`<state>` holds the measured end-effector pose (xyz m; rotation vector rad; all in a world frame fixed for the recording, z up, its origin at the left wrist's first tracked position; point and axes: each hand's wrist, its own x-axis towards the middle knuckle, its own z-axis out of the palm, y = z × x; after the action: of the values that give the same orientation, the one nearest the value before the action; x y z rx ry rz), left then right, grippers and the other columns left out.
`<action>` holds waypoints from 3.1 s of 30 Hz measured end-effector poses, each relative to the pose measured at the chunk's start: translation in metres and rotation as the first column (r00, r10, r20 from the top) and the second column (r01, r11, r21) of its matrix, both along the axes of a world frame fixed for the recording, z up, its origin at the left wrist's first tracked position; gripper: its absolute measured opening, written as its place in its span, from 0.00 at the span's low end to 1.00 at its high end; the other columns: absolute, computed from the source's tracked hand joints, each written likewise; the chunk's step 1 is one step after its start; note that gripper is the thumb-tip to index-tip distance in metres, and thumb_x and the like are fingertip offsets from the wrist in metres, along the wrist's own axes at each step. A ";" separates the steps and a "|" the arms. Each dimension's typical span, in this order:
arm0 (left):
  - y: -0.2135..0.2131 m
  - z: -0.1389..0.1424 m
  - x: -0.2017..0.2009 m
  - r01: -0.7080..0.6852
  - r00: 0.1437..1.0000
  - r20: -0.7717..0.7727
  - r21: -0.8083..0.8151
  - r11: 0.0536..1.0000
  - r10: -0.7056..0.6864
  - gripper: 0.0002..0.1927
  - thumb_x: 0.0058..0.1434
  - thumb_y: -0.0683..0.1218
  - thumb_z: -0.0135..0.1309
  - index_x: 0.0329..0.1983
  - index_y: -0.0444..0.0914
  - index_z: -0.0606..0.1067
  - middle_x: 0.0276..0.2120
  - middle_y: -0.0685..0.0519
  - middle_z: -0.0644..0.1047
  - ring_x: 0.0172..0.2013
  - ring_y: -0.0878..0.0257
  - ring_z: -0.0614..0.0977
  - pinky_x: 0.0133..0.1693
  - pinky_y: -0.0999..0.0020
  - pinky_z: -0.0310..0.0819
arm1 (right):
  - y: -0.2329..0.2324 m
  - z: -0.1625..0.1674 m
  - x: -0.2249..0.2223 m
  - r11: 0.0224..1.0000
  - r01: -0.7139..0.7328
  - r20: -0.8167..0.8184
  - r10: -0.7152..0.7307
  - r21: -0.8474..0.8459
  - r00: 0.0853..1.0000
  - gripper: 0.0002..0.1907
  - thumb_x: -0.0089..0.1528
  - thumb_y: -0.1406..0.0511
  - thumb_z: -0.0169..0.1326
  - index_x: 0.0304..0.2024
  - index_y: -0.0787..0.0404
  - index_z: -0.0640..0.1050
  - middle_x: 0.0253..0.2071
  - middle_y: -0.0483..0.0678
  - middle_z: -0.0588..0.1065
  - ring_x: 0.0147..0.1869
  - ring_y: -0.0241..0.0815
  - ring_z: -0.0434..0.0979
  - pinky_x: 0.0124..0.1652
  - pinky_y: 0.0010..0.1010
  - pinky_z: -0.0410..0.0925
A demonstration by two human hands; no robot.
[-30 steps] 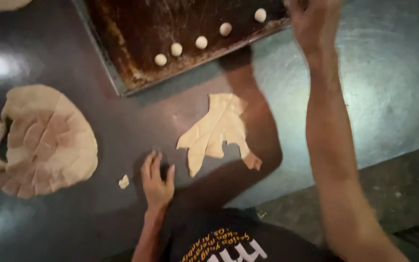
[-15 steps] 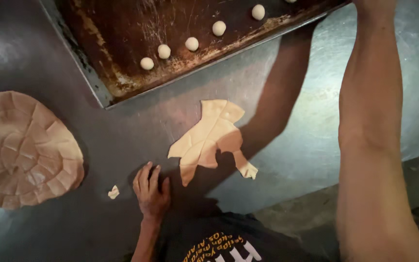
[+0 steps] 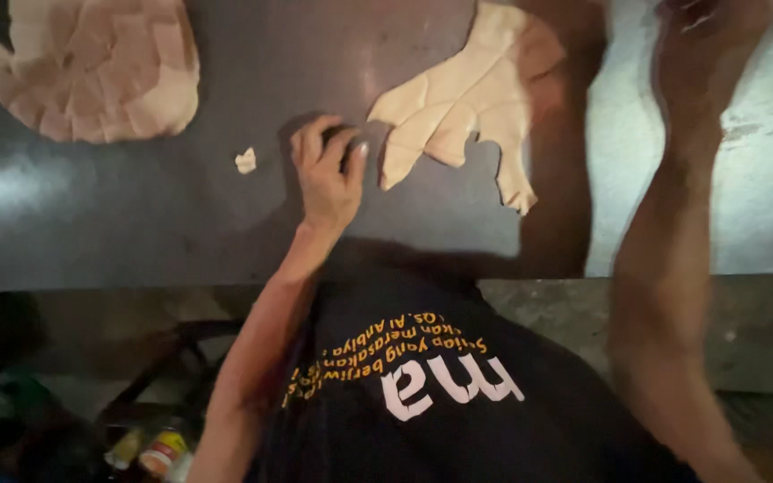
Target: The person tears small pieces from a large sheet of dough, rolls each piece into a ball, and places the balls onto a metal tray. The person repeats this process multiple times, gradually filling the tray with dough balls.
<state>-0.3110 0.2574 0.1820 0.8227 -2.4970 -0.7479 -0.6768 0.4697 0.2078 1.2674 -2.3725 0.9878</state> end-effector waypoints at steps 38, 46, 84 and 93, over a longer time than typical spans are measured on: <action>-0.035 0.016 0.123 0.061 0.662 -0.455 0.825 0.562 0.596 0.11 0.76 0.48 0.50 0.50 0.35 0.74 0.39 0.55 0.75 0.40 0.69 0.75 0.43 0.71 0.73 | -0.165 0.083 0.397 0.802 -0.596 0.293 0.578 -0.031 0.762 0.20 0.61 0.75 0.62 0.56 0.66 0.75 0.51 0.56 0.76 0.51 0.58 0.80 0.48 0.40 0.75; -0.056 0.017 0.153 -0.095 0.864 -0.326 0.642 0.761 0.383 0.11 0.73 0.48 0.50 0.50 0.36 0.73 0.29 0.47 0.77 0.28 0.60 0.79 0.35 0.64 0.74 | -0.166 0.024 0.423 0.881 -0.472 0.627 0.354 0.024 0.694 0.15 0.60 0.77 0.56 0.51 0.68 0.78 0.39 0.53 0.78 0.37 0.44 0.80 0.38 0.32 0.74; -0.107 -0.028 0.288 0.387 0.919 -0.099 0.040 0.921 -0.382 0.17 0.59 0.46 0.65 0.52 0.43 0.80 0.30 0.51 0.76 0.34 0.50 0.77 0.40 0.55 0.70 | -0.101 -0.040 0.423 0.885 -0.465 0.308 0.448 -0.020 0.839 0.08 0.62 0.70 0.55 0.44 0.59 0.79 0.43 0.52 0.78 0.48 0.55 0.77 0.49 0.44 0.70; -0.093 -0.055 0.223 0.266 0.952 -0.151 -0.019 0.964 -0.266 0.17 0.64 0.46 0.61 0.57 0.42 0.77 0.45 0.46 0.81 0.44 0.48 0.79 0.47 0.54 0.70 | -0.159 -0.081 0.414 0.976 -0.213 0.207 0.200 0.044 0.958 0.08 0.62 0.70 0.57 0.44 0.60 0.80 0.39 0.51 0.77 0.44 0.56 0.76 0.46 0.44 0.69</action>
<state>-0.0883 0.1647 0.1267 0.4138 -2.4945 -0.8657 -0.2626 0.3104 0.1270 1.5329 -2.4776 1.1580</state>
